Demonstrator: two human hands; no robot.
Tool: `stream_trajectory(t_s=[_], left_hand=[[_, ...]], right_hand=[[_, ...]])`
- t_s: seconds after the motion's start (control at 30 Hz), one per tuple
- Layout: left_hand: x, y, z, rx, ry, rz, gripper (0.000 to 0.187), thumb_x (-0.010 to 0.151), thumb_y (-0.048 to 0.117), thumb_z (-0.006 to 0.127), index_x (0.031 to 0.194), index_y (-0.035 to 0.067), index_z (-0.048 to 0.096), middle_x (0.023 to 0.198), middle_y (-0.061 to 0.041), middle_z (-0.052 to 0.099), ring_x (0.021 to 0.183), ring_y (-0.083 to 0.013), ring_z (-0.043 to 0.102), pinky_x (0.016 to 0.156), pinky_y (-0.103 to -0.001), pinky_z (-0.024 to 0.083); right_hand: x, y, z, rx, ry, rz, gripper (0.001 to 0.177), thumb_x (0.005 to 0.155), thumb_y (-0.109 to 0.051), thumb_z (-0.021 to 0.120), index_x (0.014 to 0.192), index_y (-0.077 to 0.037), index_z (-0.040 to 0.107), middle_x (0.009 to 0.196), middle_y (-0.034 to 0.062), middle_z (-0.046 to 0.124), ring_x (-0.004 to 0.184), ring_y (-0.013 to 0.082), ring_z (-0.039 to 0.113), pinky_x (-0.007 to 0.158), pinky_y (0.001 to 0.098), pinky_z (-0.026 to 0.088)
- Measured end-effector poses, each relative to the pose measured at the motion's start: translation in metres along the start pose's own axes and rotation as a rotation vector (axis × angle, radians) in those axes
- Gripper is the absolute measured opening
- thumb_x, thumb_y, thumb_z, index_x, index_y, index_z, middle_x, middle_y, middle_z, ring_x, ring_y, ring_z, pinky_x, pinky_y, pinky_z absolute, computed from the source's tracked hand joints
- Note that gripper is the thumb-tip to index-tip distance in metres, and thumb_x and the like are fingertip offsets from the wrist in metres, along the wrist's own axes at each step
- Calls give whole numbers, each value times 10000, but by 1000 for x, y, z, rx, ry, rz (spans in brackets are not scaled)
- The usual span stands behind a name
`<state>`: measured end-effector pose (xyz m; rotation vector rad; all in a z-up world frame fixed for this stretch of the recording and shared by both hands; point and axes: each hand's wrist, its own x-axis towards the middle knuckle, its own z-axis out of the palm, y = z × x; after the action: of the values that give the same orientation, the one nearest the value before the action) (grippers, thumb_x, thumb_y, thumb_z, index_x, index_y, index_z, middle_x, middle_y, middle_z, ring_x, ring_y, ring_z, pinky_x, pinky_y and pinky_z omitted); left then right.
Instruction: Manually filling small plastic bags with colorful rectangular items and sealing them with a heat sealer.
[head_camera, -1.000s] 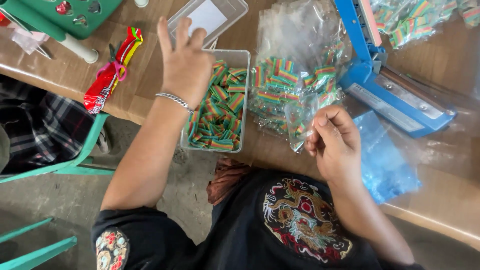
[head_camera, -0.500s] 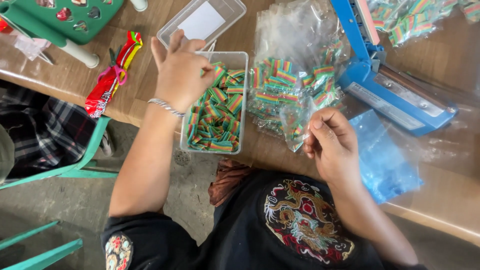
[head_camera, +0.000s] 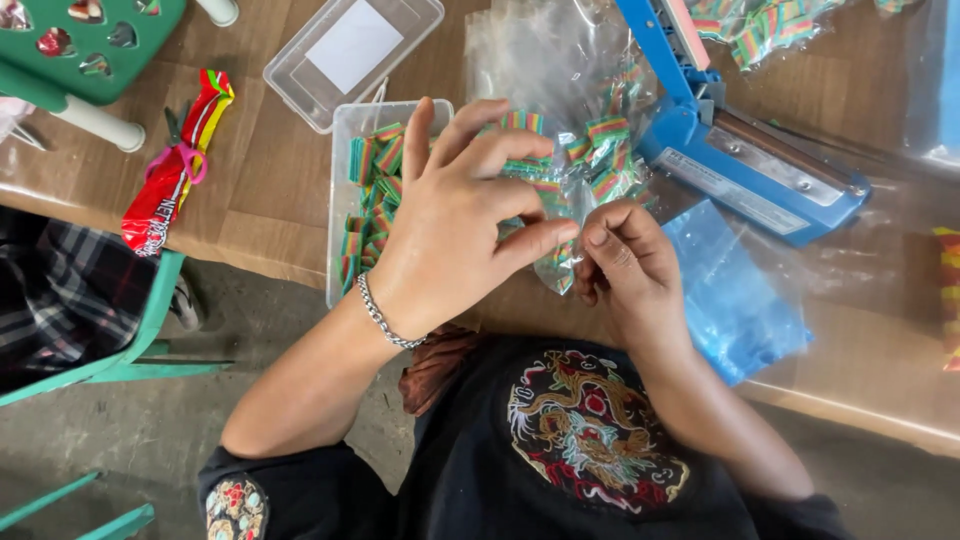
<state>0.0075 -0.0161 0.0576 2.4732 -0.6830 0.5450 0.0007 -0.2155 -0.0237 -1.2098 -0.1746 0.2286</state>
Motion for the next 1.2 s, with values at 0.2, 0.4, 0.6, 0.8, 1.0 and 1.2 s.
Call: stream_trajectory(t_s=[0.2,0.4,0.6,0.8,1.0,1.2], left_hand=[[-1,11,-2,-57,-189,86,466,854,630,689,916,171,744,1440,-124,500,1434,-445,325,1142,-803,253],[-4,2,2,-30,-130,98,175,903,175,820,791,139,690,1345,-89,577,1398,-444,421,1140,-684,388],[44,-39,-7,-365,-206,-23,89,958,117,703,876,89,683,1106,-159,688,1220,-285,632,897,-368,635],[94,-81,22,-804,-227,-617,66,929,160,665,864,149,653,954,34,688,891,-37,710,869,-288,745],[96,-131,42,-485,-366,-668,110,936,230,590,953,202,694,890,72,685,797,-42,641,860,-257,632],[79,-173,50,-58,-293,-509,244,889,189,633,1104,223,744,1255,-96,563,1099,-319,596,917,-478,476]], right_hand=[[-3,-2,-4,-133,54,-37,134,1044,-223,569,938,-143,556,703,-8,555,627,75,520,581,219,407],[-9,-12,-1,24,41,-70,204,1037,-283,600,952,-119,514,740,54,562,571,142,521,471,242,400],[-5,-10,-19,-34,162,-39,169,1023,-235,577,1125,-101,581,844,72,640,607,154,576,495,238,426],[-3,-13,-27,47,154,-70,108,1027,-148,555,1110,-86,587,850,90,617,582,171,532,485,255,409],[-3,-12,-37,74,171,-70,131,1007,-42,491,1097,-77,581,837,105,594,598,178,487,485,266,401],[-6,-13,-57,18,204,-143,136,1021,-16,498,1116,-62,584,849,100,627,604,157,537,498,245,425]])
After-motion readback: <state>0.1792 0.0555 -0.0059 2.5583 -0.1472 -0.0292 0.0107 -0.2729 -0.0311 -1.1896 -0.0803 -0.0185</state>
